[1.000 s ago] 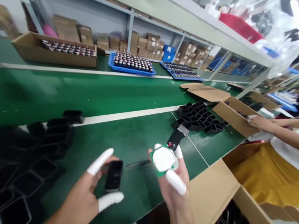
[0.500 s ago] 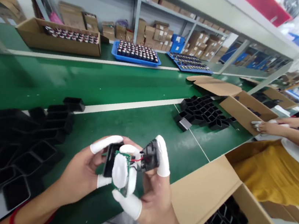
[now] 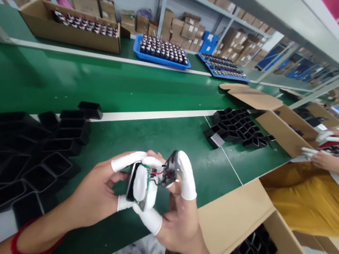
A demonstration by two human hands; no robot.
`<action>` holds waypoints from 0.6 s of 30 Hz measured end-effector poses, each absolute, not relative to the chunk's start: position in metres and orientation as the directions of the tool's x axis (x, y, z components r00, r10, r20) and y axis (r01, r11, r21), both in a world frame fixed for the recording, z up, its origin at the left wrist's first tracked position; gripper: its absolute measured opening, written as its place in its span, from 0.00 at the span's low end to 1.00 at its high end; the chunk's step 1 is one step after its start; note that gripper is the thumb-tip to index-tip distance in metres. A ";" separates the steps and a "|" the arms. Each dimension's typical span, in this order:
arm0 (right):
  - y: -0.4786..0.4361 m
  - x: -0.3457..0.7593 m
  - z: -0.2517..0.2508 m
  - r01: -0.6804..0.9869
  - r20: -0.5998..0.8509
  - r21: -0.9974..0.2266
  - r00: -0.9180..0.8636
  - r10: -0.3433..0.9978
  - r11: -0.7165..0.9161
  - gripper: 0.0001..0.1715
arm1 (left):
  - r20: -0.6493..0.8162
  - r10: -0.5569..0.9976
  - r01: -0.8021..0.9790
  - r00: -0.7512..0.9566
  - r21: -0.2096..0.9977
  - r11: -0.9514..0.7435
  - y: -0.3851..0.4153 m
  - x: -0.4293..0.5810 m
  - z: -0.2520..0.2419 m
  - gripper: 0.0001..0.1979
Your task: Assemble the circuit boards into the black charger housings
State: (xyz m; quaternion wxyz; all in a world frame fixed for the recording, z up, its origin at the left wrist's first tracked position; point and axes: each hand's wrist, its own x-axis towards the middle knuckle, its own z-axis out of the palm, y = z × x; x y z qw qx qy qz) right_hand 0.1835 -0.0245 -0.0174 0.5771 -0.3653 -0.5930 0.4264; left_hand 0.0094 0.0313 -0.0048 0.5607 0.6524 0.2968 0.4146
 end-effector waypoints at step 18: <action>-0.025 0.177 -0.014 -0.091 0.313 -0.946 0.003 0.950 0.312 0.61 | 0.237 0.849 -0.099 0.472 0.971 -0.216 0.034 0.012 -0.015 0.30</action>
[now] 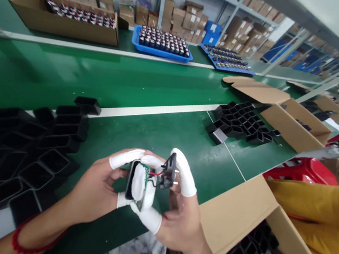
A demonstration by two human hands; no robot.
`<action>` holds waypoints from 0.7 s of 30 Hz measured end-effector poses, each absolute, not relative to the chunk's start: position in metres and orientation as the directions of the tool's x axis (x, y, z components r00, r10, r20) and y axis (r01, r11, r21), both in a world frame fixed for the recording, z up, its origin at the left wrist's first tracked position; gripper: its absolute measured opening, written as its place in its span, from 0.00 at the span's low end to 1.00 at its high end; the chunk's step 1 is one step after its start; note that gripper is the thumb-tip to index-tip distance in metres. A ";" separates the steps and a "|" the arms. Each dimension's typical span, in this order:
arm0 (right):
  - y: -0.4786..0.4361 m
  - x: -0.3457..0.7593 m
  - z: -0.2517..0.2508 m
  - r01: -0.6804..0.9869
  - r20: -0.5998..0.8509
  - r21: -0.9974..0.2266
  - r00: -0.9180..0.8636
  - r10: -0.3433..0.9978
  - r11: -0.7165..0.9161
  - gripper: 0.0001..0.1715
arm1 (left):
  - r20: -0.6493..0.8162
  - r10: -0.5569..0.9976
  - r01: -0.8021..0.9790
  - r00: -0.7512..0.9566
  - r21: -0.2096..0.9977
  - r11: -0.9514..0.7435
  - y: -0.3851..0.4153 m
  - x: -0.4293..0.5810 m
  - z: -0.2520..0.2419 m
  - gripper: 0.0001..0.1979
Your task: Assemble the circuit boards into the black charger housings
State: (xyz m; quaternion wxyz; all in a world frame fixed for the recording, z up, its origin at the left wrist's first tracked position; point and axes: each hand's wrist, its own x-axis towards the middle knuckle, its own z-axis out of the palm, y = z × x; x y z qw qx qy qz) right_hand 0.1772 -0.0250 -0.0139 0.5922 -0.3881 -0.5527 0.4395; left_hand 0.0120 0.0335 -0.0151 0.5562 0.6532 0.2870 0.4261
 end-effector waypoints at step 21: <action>-0.032 0.177 -0.005 0.070 0.252 -0.966 0.019 0.968 0.250 0.64 | 0.239 0.858 -0.131 0.454 0.971 -0.201 0.033 0.011 -0.022 0.33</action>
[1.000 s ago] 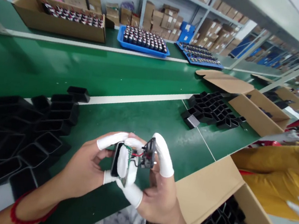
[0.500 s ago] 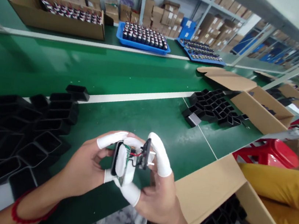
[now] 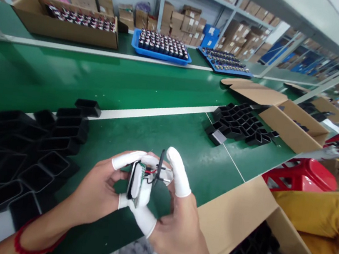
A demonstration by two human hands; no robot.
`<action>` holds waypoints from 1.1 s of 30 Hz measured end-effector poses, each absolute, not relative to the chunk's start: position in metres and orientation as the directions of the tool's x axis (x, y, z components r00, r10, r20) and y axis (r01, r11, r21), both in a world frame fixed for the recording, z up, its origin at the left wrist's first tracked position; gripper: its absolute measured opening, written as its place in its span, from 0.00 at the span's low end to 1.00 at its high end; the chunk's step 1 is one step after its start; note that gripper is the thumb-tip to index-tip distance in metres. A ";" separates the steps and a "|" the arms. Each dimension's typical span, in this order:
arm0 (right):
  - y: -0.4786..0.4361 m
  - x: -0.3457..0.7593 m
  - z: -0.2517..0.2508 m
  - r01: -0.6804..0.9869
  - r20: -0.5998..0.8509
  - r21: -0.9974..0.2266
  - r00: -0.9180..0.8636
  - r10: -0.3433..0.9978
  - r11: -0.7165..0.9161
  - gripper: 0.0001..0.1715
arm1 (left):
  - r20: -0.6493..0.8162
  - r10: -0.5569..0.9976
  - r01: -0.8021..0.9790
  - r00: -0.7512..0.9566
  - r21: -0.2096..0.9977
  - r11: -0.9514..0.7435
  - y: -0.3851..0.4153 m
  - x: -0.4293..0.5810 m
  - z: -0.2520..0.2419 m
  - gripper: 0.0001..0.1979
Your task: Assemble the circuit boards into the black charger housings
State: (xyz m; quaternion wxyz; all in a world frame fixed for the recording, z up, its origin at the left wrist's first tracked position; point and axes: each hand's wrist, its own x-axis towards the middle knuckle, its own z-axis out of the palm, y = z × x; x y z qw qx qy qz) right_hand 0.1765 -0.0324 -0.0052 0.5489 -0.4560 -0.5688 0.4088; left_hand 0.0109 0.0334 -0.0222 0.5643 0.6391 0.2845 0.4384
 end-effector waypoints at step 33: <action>-0.024 0.148 -0.037 -0.282 -0.145 -0.954 0.145 0.979 -0.099 0.27 | 0.100 0.939 -0.122 0.328 0.990 -0.063 0.023 0.027 -0.044 0.31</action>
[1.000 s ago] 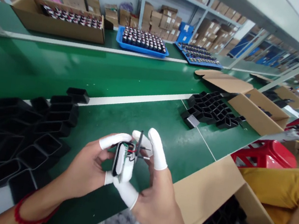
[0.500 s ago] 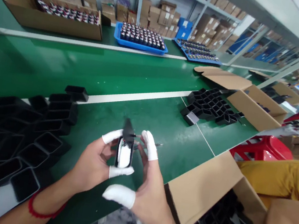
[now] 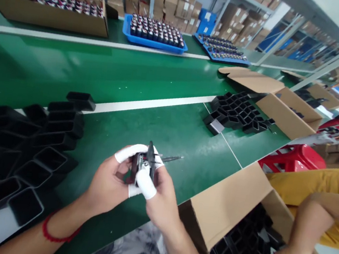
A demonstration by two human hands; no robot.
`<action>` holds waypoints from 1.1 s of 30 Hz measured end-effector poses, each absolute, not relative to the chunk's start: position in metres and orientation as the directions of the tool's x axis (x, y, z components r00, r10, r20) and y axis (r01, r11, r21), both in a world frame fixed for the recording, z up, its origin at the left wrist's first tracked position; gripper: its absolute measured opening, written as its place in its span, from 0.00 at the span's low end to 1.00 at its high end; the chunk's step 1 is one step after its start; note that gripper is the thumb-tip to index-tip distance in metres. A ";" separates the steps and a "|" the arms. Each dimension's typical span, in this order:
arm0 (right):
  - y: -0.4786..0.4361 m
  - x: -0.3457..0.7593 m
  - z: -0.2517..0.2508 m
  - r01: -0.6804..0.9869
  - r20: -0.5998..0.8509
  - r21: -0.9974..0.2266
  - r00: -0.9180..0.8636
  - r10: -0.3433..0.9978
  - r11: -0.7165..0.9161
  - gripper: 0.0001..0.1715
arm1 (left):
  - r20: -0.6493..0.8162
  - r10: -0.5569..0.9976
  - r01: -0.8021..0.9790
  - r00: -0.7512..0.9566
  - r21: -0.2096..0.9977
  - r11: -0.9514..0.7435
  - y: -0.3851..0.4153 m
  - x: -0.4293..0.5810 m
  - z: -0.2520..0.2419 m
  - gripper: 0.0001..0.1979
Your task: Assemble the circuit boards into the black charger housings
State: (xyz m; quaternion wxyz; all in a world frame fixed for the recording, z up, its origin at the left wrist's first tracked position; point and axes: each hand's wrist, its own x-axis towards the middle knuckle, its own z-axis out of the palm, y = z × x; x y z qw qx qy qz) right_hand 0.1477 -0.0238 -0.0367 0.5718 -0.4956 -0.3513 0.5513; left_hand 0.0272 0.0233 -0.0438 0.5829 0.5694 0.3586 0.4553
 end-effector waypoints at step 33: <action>0.005 0.249 -0.078 0.963 -0.069 -0.239 -0.144 0.987 0.124 0.22 | -0.276 0.894 -0.397 0.353 0.821 0.410 0.028 0.018 -0.026 0.20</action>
